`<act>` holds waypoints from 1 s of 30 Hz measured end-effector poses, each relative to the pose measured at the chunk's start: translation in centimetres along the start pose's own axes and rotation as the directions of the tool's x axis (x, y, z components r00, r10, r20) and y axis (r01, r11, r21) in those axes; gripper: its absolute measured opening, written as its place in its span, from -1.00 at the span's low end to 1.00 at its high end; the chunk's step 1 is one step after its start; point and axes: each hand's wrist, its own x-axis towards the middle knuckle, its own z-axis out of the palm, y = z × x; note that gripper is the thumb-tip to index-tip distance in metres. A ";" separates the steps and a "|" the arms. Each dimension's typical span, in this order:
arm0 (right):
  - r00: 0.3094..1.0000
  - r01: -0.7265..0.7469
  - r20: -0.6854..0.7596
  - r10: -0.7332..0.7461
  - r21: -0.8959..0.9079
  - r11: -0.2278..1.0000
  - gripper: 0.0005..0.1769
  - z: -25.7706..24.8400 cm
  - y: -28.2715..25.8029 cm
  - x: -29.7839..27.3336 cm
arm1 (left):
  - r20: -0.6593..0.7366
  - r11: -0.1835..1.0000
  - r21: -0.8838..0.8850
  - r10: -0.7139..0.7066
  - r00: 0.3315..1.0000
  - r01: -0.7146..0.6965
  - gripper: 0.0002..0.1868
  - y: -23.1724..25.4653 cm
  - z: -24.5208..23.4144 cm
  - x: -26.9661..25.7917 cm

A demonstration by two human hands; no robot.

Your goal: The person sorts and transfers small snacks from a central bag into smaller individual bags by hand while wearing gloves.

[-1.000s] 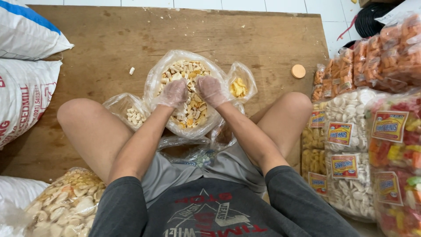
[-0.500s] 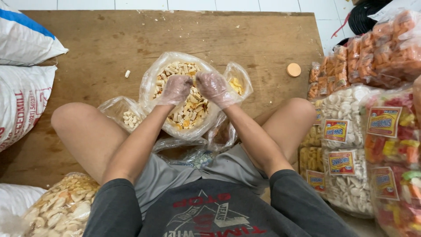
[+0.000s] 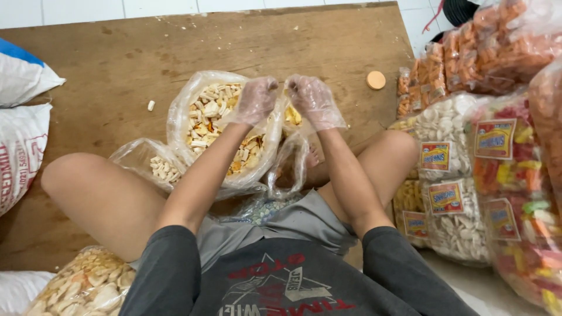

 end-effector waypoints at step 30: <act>0.989 0.024 -0.147 -0.028 -0.029 0.999 -0.94 -1.2 5.4 -1.0 | -0.204 0.916 -0.036 0.384 0.900 -0.399 -0.62 2.7 9.6 5.9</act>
